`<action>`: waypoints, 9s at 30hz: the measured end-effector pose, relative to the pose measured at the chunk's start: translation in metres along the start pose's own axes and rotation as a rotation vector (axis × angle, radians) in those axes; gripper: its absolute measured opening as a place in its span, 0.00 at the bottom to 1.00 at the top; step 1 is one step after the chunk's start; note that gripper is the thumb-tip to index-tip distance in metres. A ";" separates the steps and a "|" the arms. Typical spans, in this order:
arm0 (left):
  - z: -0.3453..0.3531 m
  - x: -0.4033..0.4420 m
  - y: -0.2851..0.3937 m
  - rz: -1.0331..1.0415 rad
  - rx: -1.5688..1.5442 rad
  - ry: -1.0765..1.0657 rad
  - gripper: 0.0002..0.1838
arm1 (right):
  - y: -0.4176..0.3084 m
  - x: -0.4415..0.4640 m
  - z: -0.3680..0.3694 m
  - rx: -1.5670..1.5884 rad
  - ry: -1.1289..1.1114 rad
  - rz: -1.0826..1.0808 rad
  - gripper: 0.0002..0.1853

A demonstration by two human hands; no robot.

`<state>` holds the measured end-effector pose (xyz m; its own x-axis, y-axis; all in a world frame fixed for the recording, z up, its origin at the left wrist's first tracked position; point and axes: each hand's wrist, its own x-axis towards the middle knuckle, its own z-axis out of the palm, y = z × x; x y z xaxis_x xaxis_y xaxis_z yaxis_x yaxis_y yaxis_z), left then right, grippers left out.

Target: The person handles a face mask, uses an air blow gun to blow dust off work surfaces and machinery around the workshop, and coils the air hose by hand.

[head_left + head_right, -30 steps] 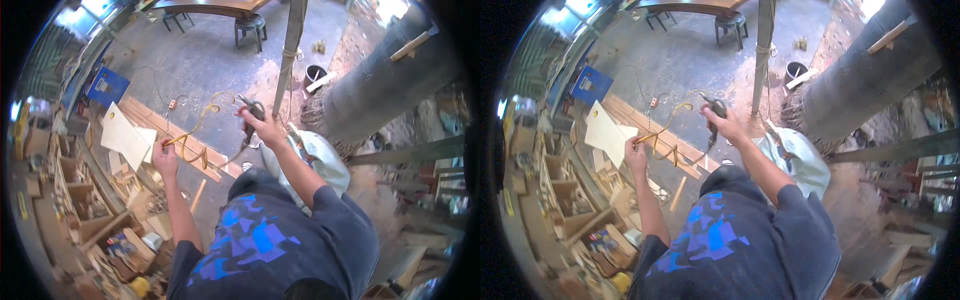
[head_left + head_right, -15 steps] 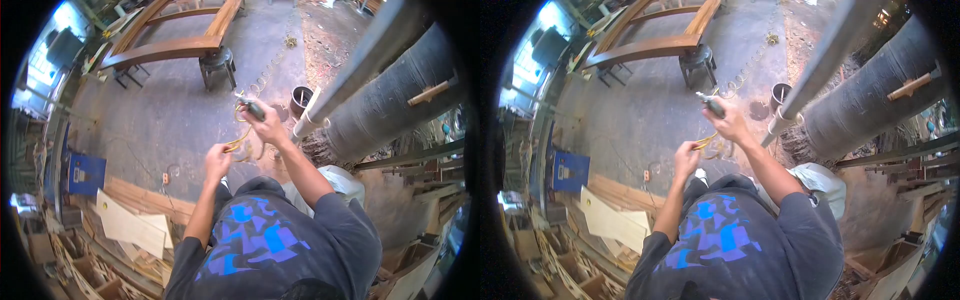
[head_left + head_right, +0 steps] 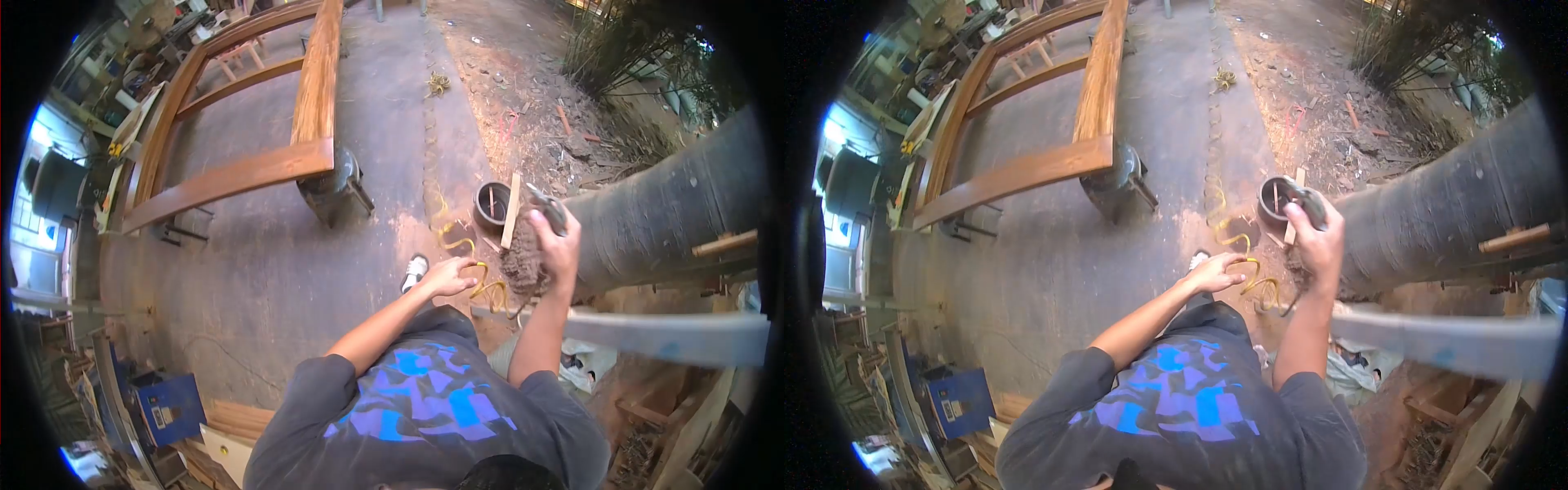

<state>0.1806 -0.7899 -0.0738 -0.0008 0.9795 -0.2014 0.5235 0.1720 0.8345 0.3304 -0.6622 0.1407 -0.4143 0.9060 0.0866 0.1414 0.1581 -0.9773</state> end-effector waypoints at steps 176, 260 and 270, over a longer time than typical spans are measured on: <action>-1.030 1.380 -0.118 0.332 -1.201 -0.560 0.10 | 0.146 1.575 0.244 0.260 -0.199 0.081 0.14; -0.930 1.412 0.082 0.952 -0.012 -0.483 0.21 | 0.058 1.457 0.110 -0.562 1.000 -0.551 0.15; -0.967 1.493 0.105 0.598 0.041 -0.311 0.18 | 0.092 1.352 0.052 -1.414 1.166 -0.247 0.23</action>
<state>-0.5894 0.7916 0.2090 0.5413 0.8280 0.1461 0.3897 -0.4010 0.8290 -0.2632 0.5569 0.1576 0.1280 0.4953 0.8592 0.9917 -0.0733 -0.1055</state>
